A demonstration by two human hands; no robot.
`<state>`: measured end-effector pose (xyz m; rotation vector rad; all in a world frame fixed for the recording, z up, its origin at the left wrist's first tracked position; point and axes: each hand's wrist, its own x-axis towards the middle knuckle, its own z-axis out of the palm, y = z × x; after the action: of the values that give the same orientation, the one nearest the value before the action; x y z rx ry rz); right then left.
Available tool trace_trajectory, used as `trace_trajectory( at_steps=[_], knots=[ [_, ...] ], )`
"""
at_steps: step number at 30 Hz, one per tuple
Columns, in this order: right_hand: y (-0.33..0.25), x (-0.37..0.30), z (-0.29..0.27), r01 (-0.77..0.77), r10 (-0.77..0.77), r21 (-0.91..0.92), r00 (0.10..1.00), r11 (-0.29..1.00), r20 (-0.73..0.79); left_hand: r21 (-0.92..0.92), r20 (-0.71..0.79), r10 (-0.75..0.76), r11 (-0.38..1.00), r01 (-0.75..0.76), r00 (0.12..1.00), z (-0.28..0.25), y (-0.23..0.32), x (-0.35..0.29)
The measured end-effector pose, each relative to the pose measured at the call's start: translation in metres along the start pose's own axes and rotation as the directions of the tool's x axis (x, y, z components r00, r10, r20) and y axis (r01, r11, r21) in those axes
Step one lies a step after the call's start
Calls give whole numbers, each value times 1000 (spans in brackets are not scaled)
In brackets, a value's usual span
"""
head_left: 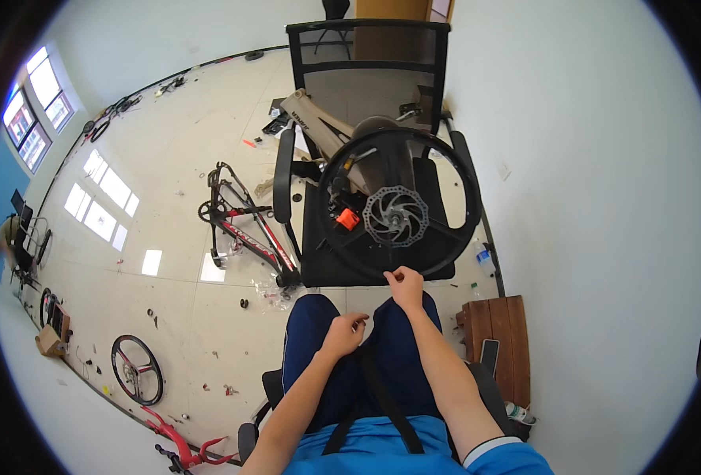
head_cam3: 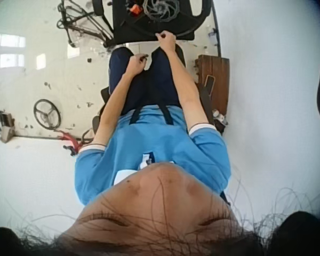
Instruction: The person assembles a bicycle disc brake rotor onto a hub by inserting and tightening multiple small bolts. The person then picks up a bicycle handlebar grip and attaches a brake lever to it.
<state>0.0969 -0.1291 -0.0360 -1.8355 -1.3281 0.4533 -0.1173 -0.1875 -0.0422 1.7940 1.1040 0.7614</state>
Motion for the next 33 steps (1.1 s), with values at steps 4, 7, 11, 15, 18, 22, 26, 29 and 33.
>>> trace_trajectory(
  at_steps=[4, 7, 11, 15, 18, 22, 26, 29, 33],
  knots=[
    [-7, -12, -5, -231, 185, 369, 970, 900, 156, 49, 34, -5, 999, 4, 999, -2, 4, 6],
    [-14, -51, -14, -312, 297, 584, 947, 749, 125, 55, 36, -81, 995, 79, 996, 2, 5, 13],
    [-29, -98, -38, -392, 338, 694, 915, 605, 222, 29, -146, -57, 998, 61, 988, 20, -14, 52],
    [-24, -90, -32, -404, 397, 772, 892, 490, 215, 38, -291, 54, 998, -45, 955, 30, -23, 131],
    [-9, -43, -20, -464, 475, 829, 832, 313, 286, 152, -243, 21, 988, 17, 970, 41, -21, 171],
    [-1, 11, 2, -588, 496, 702, 784, 401, 373, 248, -367, -55, 956, 155, 928, 55, -43, 202],
    [15, 42, 39, -566, 522, 717, 789, 408, 325, 296, -262, -178, 921, 254, 948, 55, -45, 210],
    [30, 49, 48, -548, 537, 760, 781, 348, 317, 301, -281, -156, 922, 242, 947, 56, -52, 209],
    [31, 58, 58, -547, 499, 498, 833, 673, 240, 250, -341, -35, 960, 127, 939, 58, -53, 201]
  ],
)
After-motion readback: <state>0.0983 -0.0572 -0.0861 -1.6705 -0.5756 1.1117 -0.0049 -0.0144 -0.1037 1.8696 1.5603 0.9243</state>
